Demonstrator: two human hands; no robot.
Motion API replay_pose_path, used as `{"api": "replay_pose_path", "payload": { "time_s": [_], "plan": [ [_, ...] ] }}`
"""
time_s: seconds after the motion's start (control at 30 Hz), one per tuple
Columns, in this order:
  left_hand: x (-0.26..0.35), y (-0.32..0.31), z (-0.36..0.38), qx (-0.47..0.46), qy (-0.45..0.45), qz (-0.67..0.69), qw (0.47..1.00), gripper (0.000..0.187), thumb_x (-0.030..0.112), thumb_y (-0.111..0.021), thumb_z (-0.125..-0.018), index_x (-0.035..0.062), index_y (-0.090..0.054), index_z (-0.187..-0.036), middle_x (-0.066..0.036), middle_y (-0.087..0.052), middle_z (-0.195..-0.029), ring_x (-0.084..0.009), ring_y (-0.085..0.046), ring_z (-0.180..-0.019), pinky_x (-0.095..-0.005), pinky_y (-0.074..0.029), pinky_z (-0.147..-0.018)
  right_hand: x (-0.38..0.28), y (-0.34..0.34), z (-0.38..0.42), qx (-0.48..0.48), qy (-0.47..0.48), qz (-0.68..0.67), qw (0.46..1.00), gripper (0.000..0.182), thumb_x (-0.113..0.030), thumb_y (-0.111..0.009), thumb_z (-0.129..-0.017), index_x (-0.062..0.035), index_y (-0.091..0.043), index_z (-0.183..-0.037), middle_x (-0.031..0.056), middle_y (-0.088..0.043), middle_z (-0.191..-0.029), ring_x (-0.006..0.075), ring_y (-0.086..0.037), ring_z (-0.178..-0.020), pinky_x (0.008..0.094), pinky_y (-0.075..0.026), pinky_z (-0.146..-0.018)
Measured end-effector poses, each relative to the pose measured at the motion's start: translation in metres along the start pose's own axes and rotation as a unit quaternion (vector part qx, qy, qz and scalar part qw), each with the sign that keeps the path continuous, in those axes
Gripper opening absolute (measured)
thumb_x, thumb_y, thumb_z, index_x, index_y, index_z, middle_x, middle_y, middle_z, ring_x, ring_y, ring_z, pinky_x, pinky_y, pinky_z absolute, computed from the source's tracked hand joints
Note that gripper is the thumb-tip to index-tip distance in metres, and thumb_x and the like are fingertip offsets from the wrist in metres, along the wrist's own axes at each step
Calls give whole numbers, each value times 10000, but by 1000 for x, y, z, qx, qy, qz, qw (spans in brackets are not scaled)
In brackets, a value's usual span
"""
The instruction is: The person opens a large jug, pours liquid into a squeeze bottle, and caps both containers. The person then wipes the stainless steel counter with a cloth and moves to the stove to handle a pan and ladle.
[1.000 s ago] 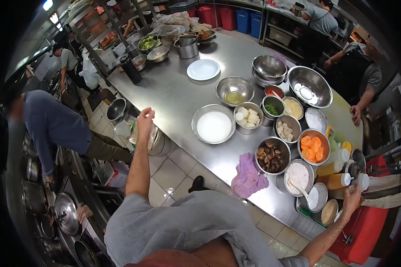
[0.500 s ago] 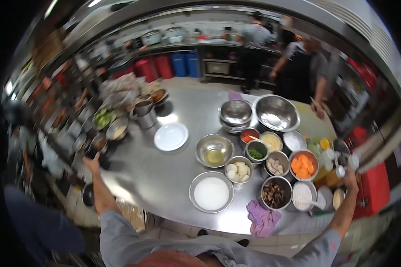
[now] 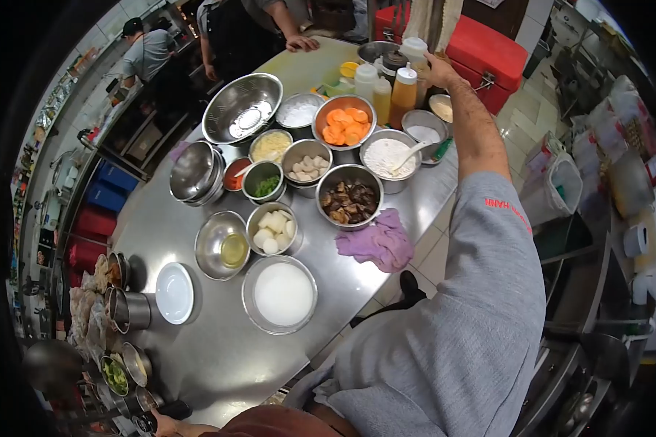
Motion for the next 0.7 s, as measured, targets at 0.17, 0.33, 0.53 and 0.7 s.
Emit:
{"api": "replay_pose_path", "payload": {
  "time_s": [0.17,0.33,0.53,0.7],
  "plan": [
    [32,28,47,-48,14,-59,997,580,347,-877,-572,-87,-627,-864,-196,-666,-835,-341,-648,-748,-446,-528,-698,7,-16,0,37,-67,-201,977,1015,-27,-752,-593,-105,-220,-1454,188,-524,-1245,284,-508,-1162,349,-390,-995],
    [100,91,146,-127,74,-72,986,737,299,-865,-613,-129,-519,-1102,-240,-606,-1065,-337,-595,-919,-407,-479,-870,36,-60,-32,110,26,-370,922,895,-54,-744,-576,-34,-314,-1361,166,-506,-1256,269,-479,-1186,339,-376,-1005],
    [215,197,286,-196,108,-21,974,744,227,-871,-620,-105,-494,-1170,-197,-585,-1108,-265,-576,-940,-364,-471,-881,37,-71,-38,64,108,-355,926,892,-45,-806,-568,35,-294,-1295,152,-464,-1203,233,-488,-1086,318,-431,-929],
    [261,243,394,-260,154,70,951,658,129,-864,-613,-55,-513,-1140,-133,-590,-1065,-209,-562,-938,-332,-452,-876,46,-84,-52,54,150,-386,909,781,-104,-831,-552,21,-430,-1211,124,-584,-1093,210,-576,-976,327,-472,-861]
  ]
}}
Point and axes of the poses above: each hand's wrist, its own z-axis away from the middle knuckle, its own y-axis out of the back of the hand, x = y × z, the point moved 7 cm from there along -z, towards the middle knuckle
